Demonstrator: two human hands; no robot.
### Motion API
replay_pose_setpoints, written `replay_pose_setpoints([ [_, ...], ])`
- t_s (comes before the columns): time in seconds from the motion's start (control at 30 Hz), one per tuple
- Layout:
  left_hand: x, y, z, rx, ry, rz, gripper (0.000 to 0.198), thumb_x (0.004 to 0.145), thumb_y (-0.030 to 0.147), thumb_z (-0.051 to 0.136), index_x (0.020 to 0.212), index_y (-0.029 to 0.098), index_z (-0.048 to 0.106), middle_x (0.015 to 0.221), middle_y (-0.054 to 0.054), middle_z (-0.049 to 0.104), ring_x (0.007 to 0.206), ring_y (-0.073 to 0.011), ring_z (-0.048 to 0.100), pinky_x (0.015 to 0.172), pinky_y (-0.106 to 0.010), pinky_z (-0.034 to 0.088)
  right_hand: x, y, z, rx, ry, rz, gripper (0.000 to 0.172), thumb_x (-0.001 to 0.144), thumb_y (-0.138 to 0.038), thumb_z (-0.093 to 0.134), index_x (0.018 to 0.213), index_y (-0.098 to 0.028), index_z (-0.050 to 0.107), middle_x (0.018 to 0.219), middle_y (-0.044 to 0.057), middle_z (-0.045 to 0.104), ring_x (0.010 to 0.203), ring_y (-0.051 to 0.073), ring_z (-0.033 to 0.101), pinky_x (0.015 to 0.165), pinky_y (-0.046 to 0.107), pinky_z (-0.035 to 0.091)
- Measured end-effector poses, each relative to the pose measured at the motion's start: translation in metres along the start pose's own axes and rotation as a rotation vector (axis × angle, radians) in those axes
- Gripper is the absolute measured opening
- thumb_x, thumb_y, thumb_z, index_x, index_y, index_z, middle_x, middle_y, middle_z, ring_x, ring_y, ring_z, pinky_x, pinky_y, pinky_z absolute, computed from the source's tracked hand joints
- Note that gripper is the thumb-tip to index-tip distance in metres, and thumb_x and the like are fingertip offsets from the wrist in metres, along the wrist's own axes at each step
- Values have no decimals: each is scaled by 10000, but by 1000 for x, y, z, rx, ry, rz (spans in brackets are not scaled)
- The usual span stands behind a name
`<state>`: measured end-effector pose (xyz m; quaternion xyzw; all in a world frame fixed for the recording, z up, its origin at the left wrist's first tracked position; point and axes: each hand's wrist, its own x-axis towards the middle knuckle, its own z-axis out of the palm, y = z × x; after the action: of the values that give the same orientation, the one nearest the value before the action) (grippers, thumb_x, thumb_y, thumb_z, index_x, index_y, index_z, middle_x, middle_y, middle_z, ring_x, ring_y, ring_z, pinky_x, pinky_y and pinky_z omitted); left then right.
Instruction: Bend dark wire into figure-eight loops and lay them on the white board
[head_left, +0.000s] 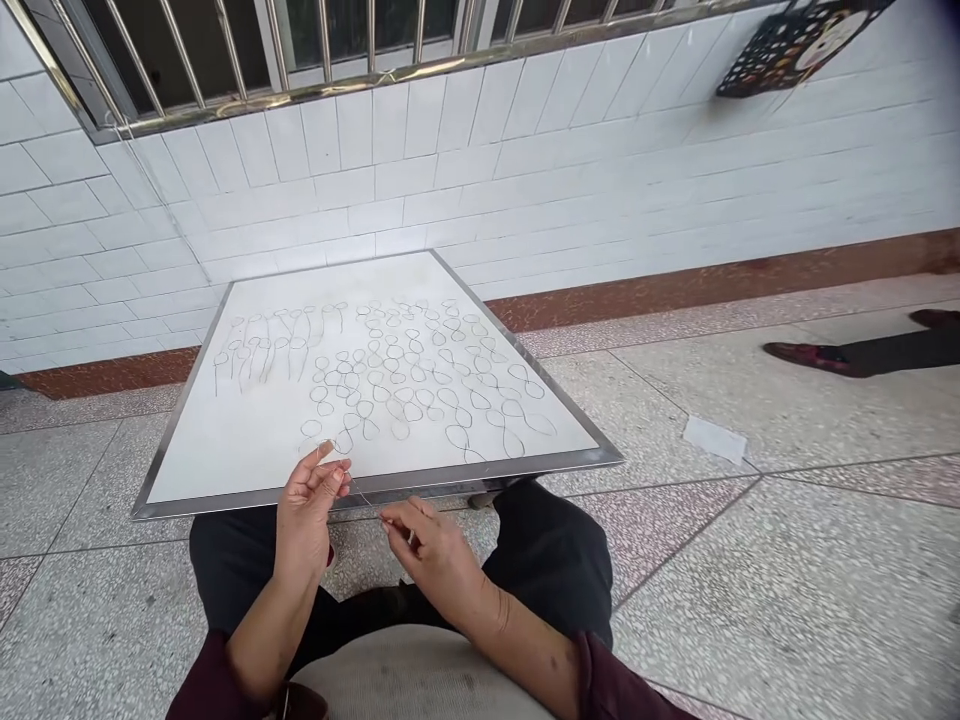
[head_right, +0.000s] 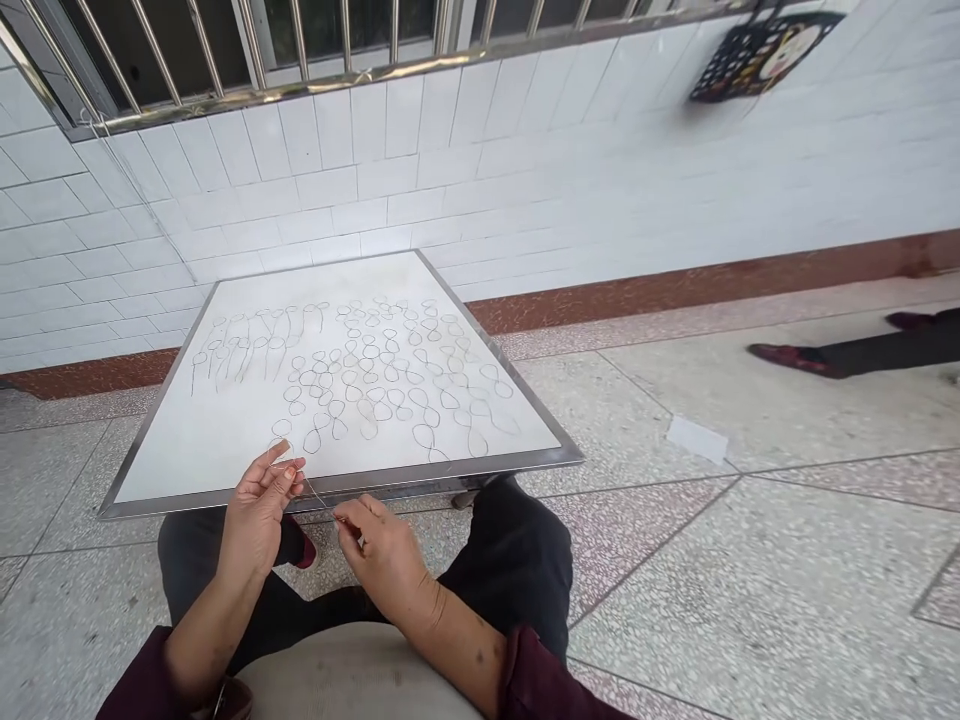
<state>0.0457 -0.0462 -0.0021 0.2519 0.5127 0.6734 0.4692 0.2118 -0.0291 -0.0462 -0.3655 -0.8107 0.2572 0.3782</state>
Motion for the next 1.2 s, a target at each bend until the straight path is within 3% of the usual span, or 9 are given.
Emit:
replay_pose_setpoints([
  [0.3,-7,0,8,-87,-32,45,393,752,305,776,1124,213,690,753,21,623,840,-137,635,871,-305,478,-8,-11,9,89,-122,18,198,809,-63,576,947,-200,615,757,5,625,643,138,578,574,241,456],
  [0.4,-11,0,11,-63,-80,38,412,756,301,771,1151,223,682,855,-12,646,907,-157,625,870,-315,492,-6,-17,11,144,-161,71,198,792,-55,593,923,-202,616,707,-16,623,626,132,578,562,230,442],
  [0.5,-13,-1,14,-23,-51,44,446,718,278,801,1147,242,683,1009,-41,664,921,-154,614,822,-292,507,-4,-22,12,203,-169,138,160,793,-68,610,880,-203,615,667,-30,621,608,127,579,557,225,439],
  [0.6,-13,-2,13,-14,-15,18,418,732,308,789,1130,225,693,966,-49,678,757,-108,591,667,-231,484,-4,-23,13,229,-186,134,145,791,-86,642,870,-206,618,672,-33,627,612,127,589,580,232,461],
  [0.7,-11,0,9,-17,-6,-20,380,741,338,780,1085,191,715,936,-69,702,644,-72,529,552,-194,407,-2,-19,6,214,-180,67,136,823,-189,689,940,-209,624,717,-19,633,637,137,600,580,241,485],
  [0.8,-10,5,5,36,-26,-73,388,736,359,783,1073,179,722,913,-80,718,572,-50,452,503,-183,349,12,-15,-12,106,-12,-67,202,913,-291,610,1095,-203,605,884,45,641,693,147,601,601,266,515],
  [0.9,-10,6,3,100,-88,-113,370,727,385,783,1027,174,733,776,-37,686,534,-47,395,471,-180,297,38,-18,-32,-94,106,-291,259,949,-269,557,1201,-225,598,1052,97,622,923,203,575,772,344,527],
  [1.0,-12,5,3,171,-182,-156,314,718,398,784,932,172,742,681,10,612,512,-45,364,460,-183,263,64,-26,-45,-204,7,-483,244,958,-169,519,1166,-231,630,1103,88,628,913,190,519,770,324,496],
  [1.2,-14,3,-1,254,-236,-249,283,707,417,779,790,155,710,560,49,487,477,-51,361,445,-195,212,91,-30,-52,-198,-314,-626,219,967,-119,474,971,-204,675,801,28,611,774,160,447,660,266,419],
])
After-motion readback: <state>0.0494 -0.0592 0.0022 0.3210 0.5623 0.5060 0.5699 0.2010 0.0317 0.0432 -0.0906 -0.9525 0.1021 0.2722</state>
